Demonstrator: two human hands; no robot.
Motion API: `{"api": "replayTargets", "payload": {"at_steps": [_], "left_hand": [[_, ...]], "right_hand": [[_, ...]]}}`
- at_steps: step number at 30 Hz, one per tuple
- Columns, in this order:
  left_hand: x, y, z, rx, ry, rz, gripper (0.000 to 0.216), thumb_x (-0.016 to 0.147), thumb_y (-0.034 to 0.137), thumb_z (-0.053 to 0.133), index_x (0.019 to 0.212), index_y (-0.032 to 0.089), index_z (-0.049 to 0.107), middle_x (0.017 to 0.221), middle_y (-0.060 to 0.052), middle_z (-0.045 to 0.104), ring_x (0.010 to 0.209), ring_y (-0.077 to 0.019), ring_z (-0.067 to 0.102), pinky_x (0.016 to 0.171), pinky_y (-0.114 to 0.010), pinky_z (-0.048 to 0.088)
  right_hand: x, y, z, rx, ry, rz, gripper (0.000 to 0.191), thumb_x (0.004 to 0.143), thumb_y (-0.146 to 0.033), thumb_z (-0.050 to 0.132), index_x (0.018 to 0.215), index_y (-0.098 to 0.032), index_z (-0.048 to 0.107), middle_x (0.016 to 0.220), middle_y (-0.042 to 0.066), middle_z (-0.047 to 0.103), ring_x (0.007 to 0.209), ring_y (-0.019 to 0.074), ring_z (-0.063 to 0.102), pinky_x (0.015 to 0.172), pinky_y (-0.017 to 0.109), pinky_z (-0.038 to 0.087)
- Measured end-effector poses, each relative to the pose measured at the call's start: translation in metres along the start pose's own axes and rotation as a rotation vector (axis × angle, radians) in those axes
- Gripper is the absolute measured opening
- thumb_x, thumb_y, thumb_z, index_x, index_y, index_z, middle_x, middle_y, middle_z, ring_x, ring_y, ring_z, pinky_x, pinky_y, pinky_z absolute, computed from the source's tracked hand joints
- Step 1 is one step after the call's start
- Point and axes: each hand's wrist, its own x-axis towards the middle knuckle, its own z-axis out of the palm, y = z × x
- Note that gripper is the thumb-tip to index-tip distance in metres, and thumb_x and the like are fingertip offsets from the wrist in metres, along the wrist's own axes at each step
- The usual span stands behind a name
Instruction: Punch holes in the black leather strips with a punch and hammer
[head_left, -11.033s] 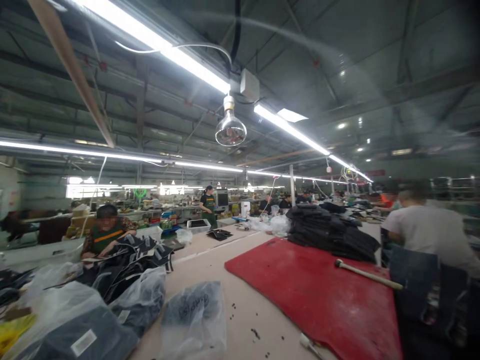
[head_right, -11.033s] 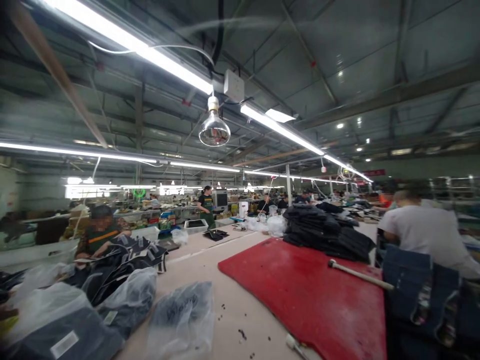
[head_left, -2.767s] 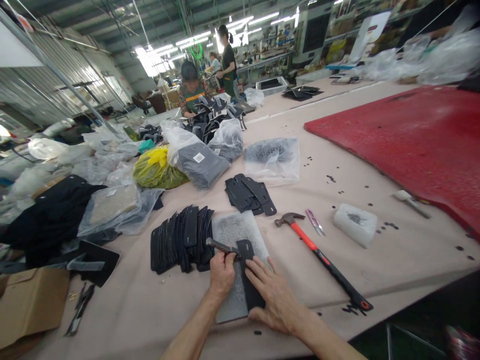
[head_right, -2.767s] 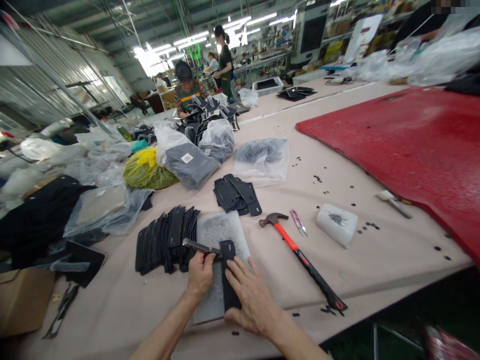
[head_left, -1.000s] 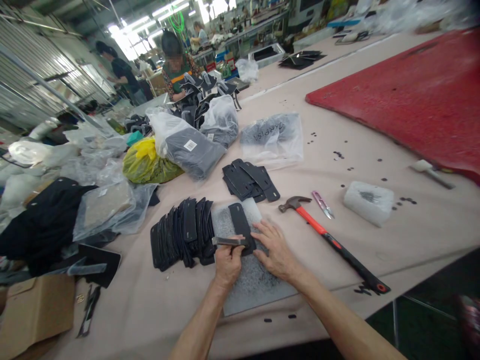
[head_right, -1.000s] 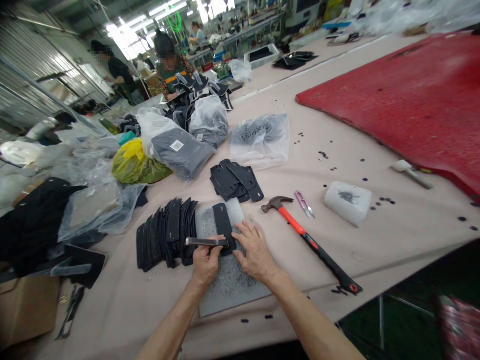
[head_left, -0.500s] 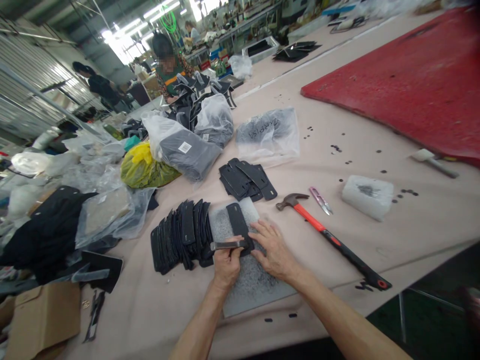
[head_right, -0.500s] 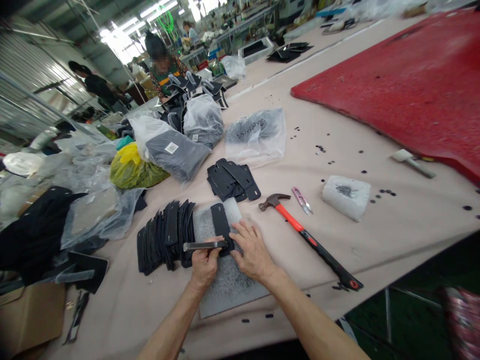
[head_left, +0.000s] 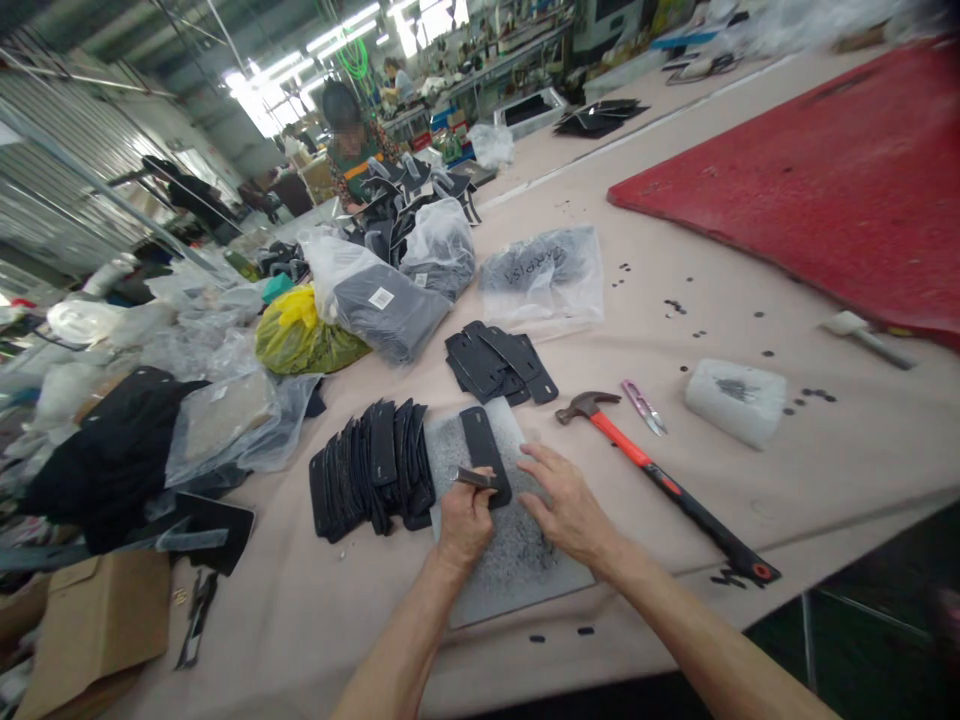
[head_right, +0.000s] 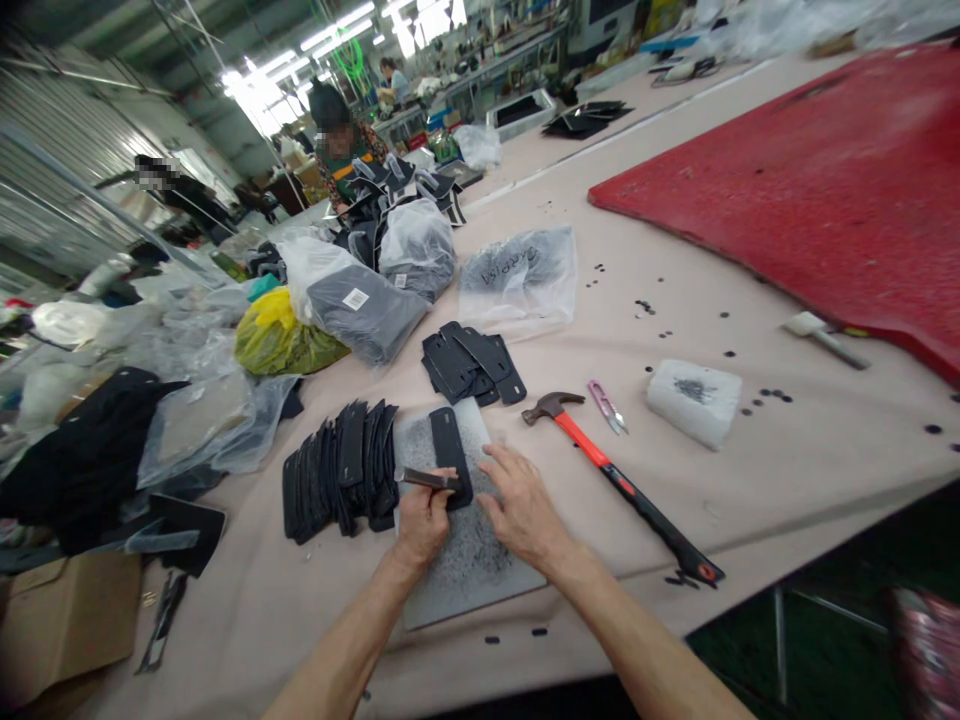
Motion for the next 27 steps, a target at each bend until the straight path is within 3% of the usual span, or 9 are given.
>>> {"api": "replayTargets", "payload": {"at_steps": [4,6,8,10,13,18,21,25,27], "left_hand": [[-0.001,-0.001,0.001,-0.002,-0.009,-0.004,0.026,0.086,0.014,0.048,0.103,0.019,0.066,0.105,-0.007,0.074,0.102,-0.0227,0.068,0.094,-0.040,0.055],[-0.001,-0.001,0.001,0.006,-0.024,-0.005,0.026,0.085,0.013,0.048,0.103,0.020,0.066,0.104,-0.007,0.074,0.101,-0.0232,0.068,0.093,-0.040,0.055],[0.000,0.000,0.001,0.009,-0.032,-0.005,0.026,0.085,0.012,0.049,0.103,0.021,0.065,0.103,-0.007,0.073,0.101,-0.0236,0.068,0.091,-0.040,0.056],[0.000,0.001,0.000,0.003,-0.033,-0.008,0.026,0.084,0.012,0.049,0.102,0.022,0.065,0.101,-0.006,0.073,0.099,-0.0234,0.068,0.090,-0.039,0.056],[0.000,0.002,0.000,-0.005,-0.026,-0.011,0.025,0.083,0.011,0.050,0.100,0.024,0.064,0.095,-0.005,0.073,0.095,-0.0230,0.068,0.089,-0.038,0.056],[-0.001,0.002,-0.001,0.010,-0.006,0.005,0.022,0.083,0.011,0.050,0.095,0.024,0.063,0.089,-0.005,0.072,0.089,-0.0230,0.068,0.082,-0.036,0.055],[-0.002,0.005,-0.003,0.038,-0.011,0.010,0.016,0.083,0.011,0.052,0.089,0.024,0.061,0.084,-0.004,0.071,0.081,-0.0224,0.068,0.074,-0.032,0.054],[-0.001,0.010,-0.007,0.074,-0.031,-0.003,0.014,0.083,0.011,0.053,0.082,0.024,0.058,0.076,-0.003,0.068,0.074,-0.0213,0.066,0.066,-0.029,0.049],[0.000,0.012,-0.008,0.082,-0.049,-0.015,0.014,0.083,0.011,0.052,0.083,0.024,0.057,0.078,-0.003,0.068,0.076,-0.0211,0.066,0.068,-0.028,0.048]], "right_hand": [[-0.019,0.029,-0.046,-0.306,0.168,0.195,0.032,0.086,-0.025,0.050,0.115,-0.014,0.057,0.124,0.019,0.056,0.115,0.0330,0.051,0.098,0.050,0.042],[-0.028,0.045,-0.067,-0.466,0.101,0.316,0.030,0.084,-0.027,0.052,0.110,-0.013,0.058,0.113,0.021,0.058,0.105,0.0362,0.054,0.088,0.052,0.045],[-0.033,0.056,-0.082,-0.469,0.022,0.449,0.021,0.082,-0.027,0.053,0.099,-0.015,0.057,0.099,0.018,0.058,0.093,0.0344,0.055,0.078,0.049,0.046],[-0.032,0.060,-0.090,-0.195,-0.033,0.652,0.009,0.078,-0.023,0.056,0.086,-0.019,0.053,0.085,0.011,0.056,0.081,0.0281,0.056,0.070,0.041,0.046],[-0.023,0.051,-0.089,0.349,-0.127,0.926,0.014,0.071,-0.018,0.057,0.076,-0.022,0.045,0.069,0.001,0.050,0.063,0.0183,0.053,0.058,0.031,0.044],[-0.009,0.006,-0.087,0.592,-0.222,0.976,0.010,0.080,-0.031,0.046,0.075,-0.022,0.044,0.059,-0.006,0.040,0.041,0.0098,0.037,0.039,0.022,0.032],[-0.001,-0.038,-0.108,0.513,-0.100,0.813,0.031,0.090,-0.050,0.035,0.079,-0.023,0.046,0.055,-0.007,0.036,0.038,0.0097,0.032,0.036,0.022,0.026],[0.007,-0.091,-0.143,-0.009,0.134,0.187,0.033,0.092,-0.051,0.041,0.074,-0.024,0.047,0.053,-0.004,0.044,0.044,0.0124,0.041,0.044,0.026,0.029],[0.006,-0.104,-0.150,-0.242,0.117,-0.051,0.031,0.094,-0.045,0.042,0.072,-0.025,0.046,0.052,-0.003,0.047,0.043,0.0130,0.042,0.045,0.028,0.026]]}}
